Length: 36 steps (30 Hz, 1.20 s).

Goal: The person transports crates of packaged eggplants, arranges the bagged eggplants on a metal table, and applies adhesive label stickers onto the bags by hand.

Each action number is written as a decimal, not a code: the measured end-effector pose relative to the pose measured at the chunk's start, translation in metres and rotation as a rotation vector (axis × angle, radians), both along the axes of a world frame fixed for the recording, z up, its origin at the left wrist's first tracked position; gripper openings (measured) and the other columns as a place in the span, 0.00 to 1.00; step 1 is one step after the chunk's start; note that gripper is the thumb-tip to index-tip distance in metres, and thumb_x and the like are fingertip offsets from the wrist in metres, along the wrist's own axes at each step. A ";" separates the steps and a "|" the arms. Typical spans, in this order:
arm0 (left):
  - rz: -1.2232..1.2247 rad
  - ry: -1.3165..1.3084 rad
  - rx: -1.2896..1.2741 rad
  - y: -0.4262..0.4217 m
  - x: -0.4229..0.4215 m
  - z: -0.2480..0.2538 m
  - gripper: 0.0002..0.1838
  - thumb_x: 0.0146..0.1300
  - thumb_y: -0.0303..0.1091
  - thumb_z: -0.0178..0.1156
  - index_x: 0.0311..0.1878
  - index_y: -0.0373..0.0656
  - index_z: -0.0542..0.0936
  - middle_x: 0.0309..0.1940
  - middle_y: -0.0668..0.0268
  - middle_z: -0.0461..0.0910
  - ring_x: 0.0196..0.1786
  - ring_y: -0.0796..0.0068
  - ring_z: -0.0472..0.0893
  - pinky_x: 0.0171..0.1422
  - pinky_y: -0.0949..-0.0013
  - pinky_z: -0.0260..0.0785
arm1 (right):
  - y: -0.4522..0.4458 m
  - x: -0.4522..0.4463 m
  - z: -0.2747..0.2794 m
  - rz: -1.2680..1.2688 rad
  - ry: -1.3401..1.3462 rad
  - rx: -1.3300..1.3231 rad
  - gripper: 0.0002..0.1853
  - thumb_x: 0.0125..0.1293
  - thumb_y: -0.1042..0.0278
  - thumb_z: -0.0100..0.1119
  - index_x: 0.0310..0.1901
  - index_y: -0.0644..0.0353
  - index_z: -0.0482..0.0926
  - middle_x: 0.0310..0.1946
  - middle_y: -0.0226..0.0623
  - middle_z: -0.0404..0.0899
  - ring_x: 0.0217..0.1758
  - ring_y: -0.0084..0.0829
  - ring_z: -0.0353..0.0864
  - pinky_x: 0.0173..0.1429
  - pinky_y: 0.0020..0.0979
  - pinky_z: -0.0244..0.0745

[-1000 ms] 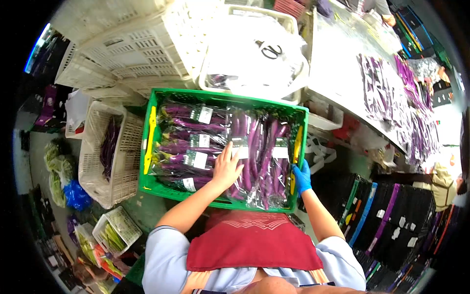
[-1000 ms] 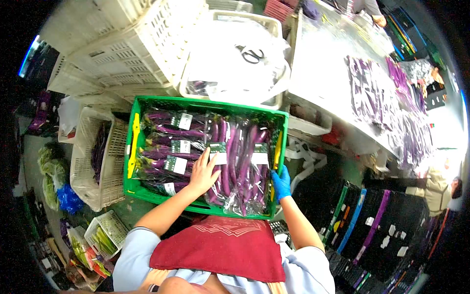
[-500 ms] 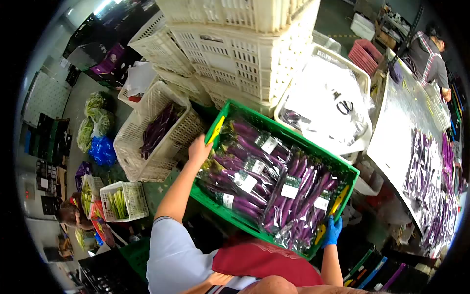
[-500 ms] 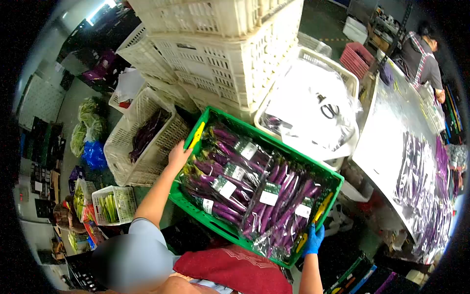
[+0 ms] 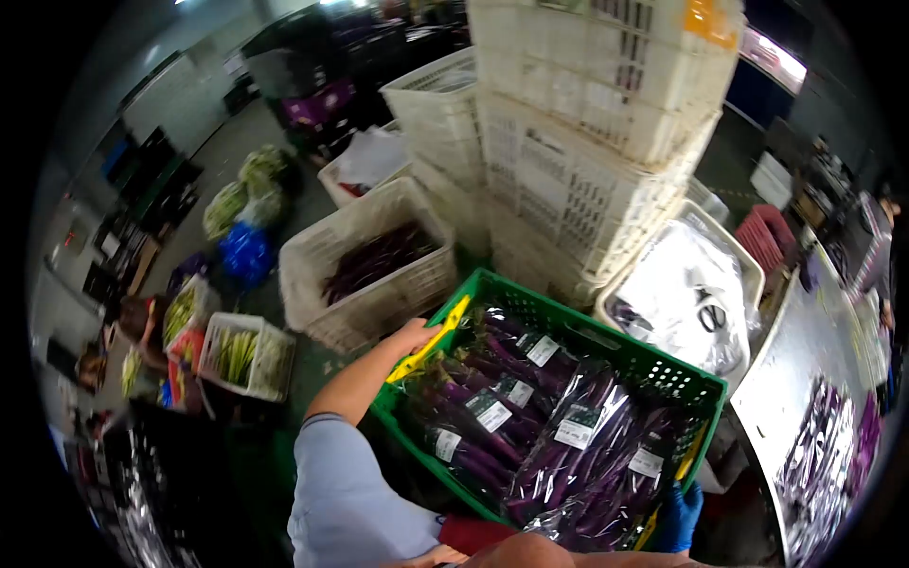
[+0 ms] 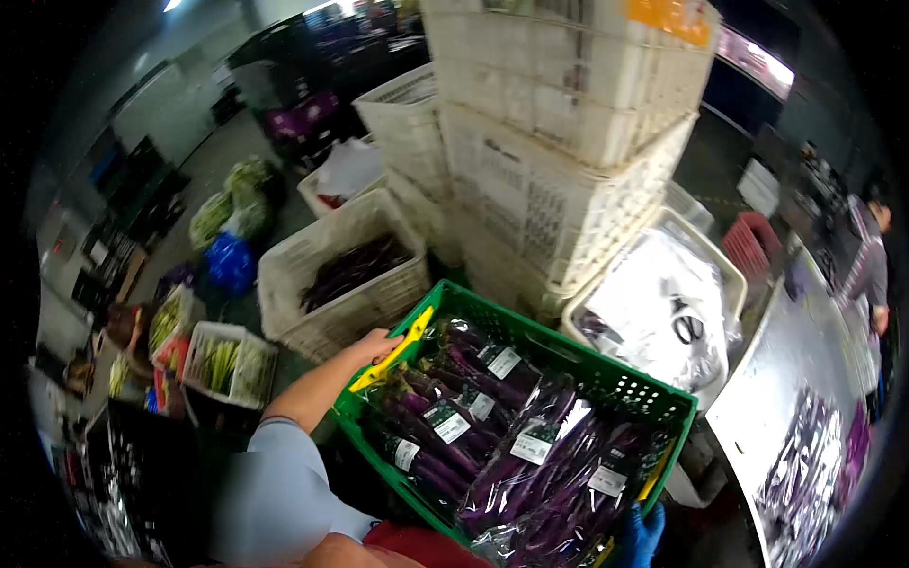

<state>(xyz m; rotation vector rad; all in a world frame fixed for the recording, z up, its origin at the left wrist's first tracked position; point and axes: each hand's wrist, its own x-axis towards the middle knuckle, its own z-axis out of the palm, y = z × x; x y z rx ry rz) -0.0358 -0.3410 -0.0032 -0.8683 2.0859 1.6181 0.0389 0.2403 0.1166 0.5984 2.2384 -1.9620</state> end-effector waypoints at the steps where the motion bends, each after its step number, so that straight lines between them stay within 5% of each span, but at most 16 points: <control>1: 0.012 0.006 0.003 -0.001 0.016 0.004 0.15 0.58 0.43 0.55 0.24 0.41 0.71 0.09 0.69 0.61 0.08 0.79 0.58 0.12 0.71 0.47 | 0.003 -0.003 0.005 0.004 0.050 0.010 0.06 0.60 0.67 0.54 0.38 0.56 0.72 0.18 0.23 0.69 0.14 0.14 0.60 0.15 0.18 0.53; 6: 0.126 0.070 0.023 -0.005 0.083 0.014 0.17 0.60 0.43 0.53 0.21 0.41 0.68 0.08 0.69 0.60 0.07 0.79 0.57 0.12 0.70 0.47 | 0.045 -0.041 0.008 0.160 0.069 0.063 0.10 0.60 0.64 0.53 0.41 0.57 0.72 0.17 0.23 0.69 0.11 0.12 0.58 0.14 0.15 0.52; 8: 0.130 0.105 0.088 -0.005 0.099 0.020 0.18 0.60 0.45 0.53 0.20 0.43 0.67 0.09 0.72 0.60 0.08 0.81 0.57 0.12 0.72 0.46 | 0.021 -0.028 0.087 0.398 0.055 0.106 0.25 0.59 0.64 0.53 0.58 0.64 0.63 0.39 0.38 0.75 0.34 0.25 0.71 0.36 0.24 0.66; 12: 0.078 0.216 0.103 0.038 0.159 0.133 0.18 0.63 0.47 0.47 0.23 0.43 0.68 0.10 0.70 0.62 0.12 0.77 0.63 0.15 0.72 0.55 | 0.041 -0.018 0.133 0.224 0.169 -0.025 0.05 0.59 0.67 0.50 0.35 0.55 0.74 0.17 0.22 0.66 0.17 0.15 0.61 0.20 0.17 0.57; 14: 0.119 0.269 0.268 0.073 0.191 0.210 0.18 0.65 0.47 0.43 0.27 0.42 0.68 0.10 0.69 0.63 0.14 0.76 0.65 0.16 0.71 0.59 | 0.088 -0.043 0.143 0.300 0.214 -0.200 0.06 0.60 0.68 0.51 0.37 0.56 0.75 0.18 0.26 0.69 0.17 0.18 0.63 0.20 0.19 0.57; 18: 0.041 0.597 0.033 0.136 0.255 0.351 0.18 0.64 0.43 0.45 0.26 0.37 0.71 0.11 0.63 0.70 0.11 0.72 0.69 0.17 0.68 0.63 | 0.109 -0.040 0.206 0.406 0.340 -0.212 0.07 0.60 0.66 0.51 0.38 0.56 0.74 0.21 0.27 0.69 0.20 0.19 0.64 0.22 0.20 0.58; 20: -0.035 0.708 -0.360 0.164 0.292 0.423 0.18 0.61 0.44 0.51 0.23 0.37 0.70 0.12 0.64 0.69 0.12 0.75 0.69 0.16 0.71 0.62 | 0.109 -0.042 0.232 0.490 0.395 -0.241 0.07 0.60 0.66 0.51 0.39 0.56 0.74 0.22 0.27 0.69 0.21 0.19 0.64 0.23 0.20 0.59; 25: 0.098 0.699 -0.450 0.219 0.390 0.553 0.10 0.54 0.35 0.52 0.22 0.39 0.68 0.18 0.66 0.68 0.18 0.78 0.67 0.19 0.74 0.62 | 0.067 -0.049 0.285 0.758 0.488 -0.296 0.09 0.60 0.64 0.51 0.41 0.55 0.73 0.26 0.28 0.69 0.24 0.20 0.65 0.26 0.21 0.61; 31: 0.511 0.958 -0.405 0.269 0.537 0.582 0.11 0.54 0.36 0.52 0.19 0.46 0.67 0.16 0.75 0.65 0.16 0.90 0.61 0.18 0.84 0.53 | -0.045 -0.036 0.330 1.082 0.536 -0.338 0.11 0.60 0.63 0.50 0.43 0.55 0.73 0.29 0.29 0.70 0.28 0.21 0.66 0.29 0.22 0.63; 32: 0.515 1.015 -0.296 0.273 0.566 0.581 0.05 0.58 0.33 0.52 0.30 0.43 0.70 0.24 0.75 0.67 0.23 0.93 0.62 0.24 0.90 0.55 | -0.070 -0.031 0.335 1.137 0.538 -0.340 0.11 0.60 0.62 0.50 0.43 0.55 0.72 0.30 0.29 0.70 0.29 0.21 0.67 0.30 0.22 0.63; 34: 0.631 1.049 -0.561 0.290 0.613 0.582 0.09 0.54 0.35 0.54 0.22 0.44 0.70 0.20 0.75 0.67 0.22 0.89 0.66 0.27 0.87 0.60 | -0.120 -0.022 0.346 1.246 0.535 -0.357 0.12 0.60 0.62 0.50 0.44 0.55 0.72 0.31 0.29 0.70 0.30 0.22 0.67 0.31 0.22 0.64; 36: 0.629 1.023 -0.817 0.296 0.662 0.580 0.04 0.55 0.33 0.53 0.30 0.44 0.71 0.25 0.74 0.68 0.28 0.87 0.67 0.33 0.85 0.61 | -0.179 -0.007 0.354 1.356 0.527 -0.366 0.13 0.60 0.61 0.50 0.44 0.55 0.72 0.33 0.30 0.70 0.31 0.22 0.68 0.32 0.23 0.64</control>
